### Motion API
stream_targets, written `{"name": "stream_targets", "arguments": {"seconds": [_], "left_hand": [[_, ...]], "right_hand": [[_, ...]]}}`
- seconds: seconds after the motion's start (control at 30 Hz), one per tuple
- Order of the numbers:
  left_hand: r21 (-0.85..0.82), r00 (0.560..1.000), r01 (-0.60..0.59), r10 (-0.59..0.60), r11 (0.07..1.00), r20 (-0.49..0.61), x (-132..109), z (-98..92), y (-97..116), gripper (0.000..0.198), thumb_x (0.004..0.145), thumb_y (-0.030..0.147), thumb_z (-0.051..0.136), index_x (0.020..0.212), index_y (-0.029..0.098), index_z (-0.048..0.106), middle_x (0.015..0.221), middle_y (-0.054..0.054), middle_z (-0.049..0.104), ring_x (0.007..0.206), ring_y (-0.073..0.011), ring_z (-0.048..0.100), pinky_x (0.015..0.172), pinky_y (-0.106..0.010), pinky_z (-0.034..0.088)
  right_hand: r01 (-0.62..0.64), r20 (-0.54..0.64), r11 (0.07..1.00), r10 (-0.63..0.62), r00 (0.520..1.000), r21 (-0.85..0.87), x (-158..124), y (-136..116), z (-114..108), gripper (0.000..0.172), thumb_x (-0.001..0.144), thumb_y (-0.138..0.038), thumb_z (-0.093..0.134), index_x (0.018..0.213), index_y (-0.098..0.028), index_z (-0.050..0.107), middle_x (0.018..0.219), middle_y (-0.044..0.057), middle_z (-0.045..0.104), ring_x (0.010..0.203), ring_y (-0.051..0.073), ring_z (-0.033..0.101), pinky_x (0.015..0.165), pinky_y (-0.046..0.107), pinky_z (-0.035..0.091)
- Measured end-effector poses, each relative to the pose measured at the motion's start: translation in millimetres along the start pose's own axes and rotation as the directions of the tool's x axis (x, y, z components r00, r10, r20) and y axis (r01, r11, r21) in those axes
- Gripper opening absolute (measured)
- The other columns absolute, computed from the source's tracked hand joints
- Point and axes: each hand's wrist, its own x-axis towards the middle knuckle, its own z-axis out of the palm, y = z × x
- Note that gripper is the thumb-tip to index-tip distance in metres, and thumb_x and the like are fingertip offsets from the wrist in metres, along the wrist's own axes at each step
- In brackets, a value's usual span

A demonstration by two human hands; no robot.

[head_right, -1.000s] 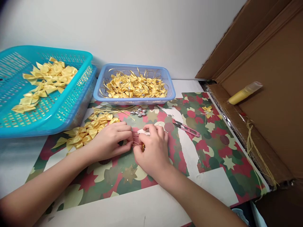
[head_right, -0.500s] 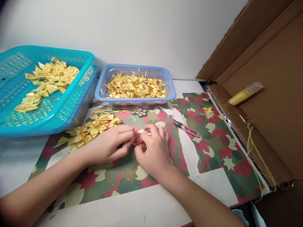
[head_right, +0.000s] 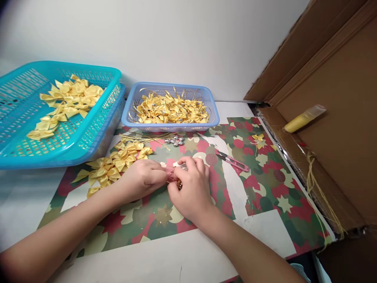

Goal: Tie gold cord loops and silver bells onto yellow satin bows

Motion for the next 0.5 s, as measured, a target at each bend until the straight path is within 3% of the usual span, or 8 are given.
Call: {"name": "stream_targets", "arguments": {"seconds": [0.13, 0.3, 0.5], "left_hand": [[0.041, 0.999, -0.029, 0.028, 0.999, 0.025, 0.2, -0.5, 0.7, 0.041, 0.093, 0.017, 0.042, 0.052, 0.018, 0.046, 0.048, 0.003, 0.048, 0.045, -0.0105, 0.041, 0.049, -0.024, 0.029], [-0.09, 0.999, -0.048, 0.05, 0.995, 0.016, 4.6, -2.4, 4.0, 0.04, 0.09, 0.012, 0.043, 0.051, 0.018, 0.039, 0.047, 0.005, 0.043, 0.045, -0.0099, 0.038, 0.048, -0.024, 0.027], [-0.087, 0.999, 0.045, -0.044, 0.995, 0.009, 5.3, -4.2, 3.0, 0.039, 0.092, 0.02, 0.046, 0.053, 0.019, 0.04, 0.05, 0.004, 0.045, 0.049, -0.0105, 0.044, 0.05, -0.023, 0.031]], "right_hand": [[-0.001, 0.006, 1.0, 0.001, 1.0, 0.001, -0.6, 1.7, 1.2, 0.014, 0.073, -0.011, 0.054, 0.064, -0.02, 0.06, 0.107, 0.003, 0.063, 0.102, 0.026, 0.048, 0.085, 0.042, 0.037], [-0.004, 0.0, 1.0, 0.004, 1.0, 0.006, -0.5, 3.4, 4.2, 0.014, 0.074, -0.012, 0.054, 0.062, -0.02, 0.056, 0.104, 0.002, 0.064, 0.1, 0.025, 0.049, 0.086, 0.042, 0.037], [0.015, -0.012, 1.0, -0.015, 1.0, -0.005, -5.0, 5.9, -0.4, 0.012, 0.065, -0.013, 0.058, 0.072, -0.022, 0.058, 0.106, 0.004, 0.062, 0.105, 0.026, 0.049, 0.089, 0.043, 0.038]]}}
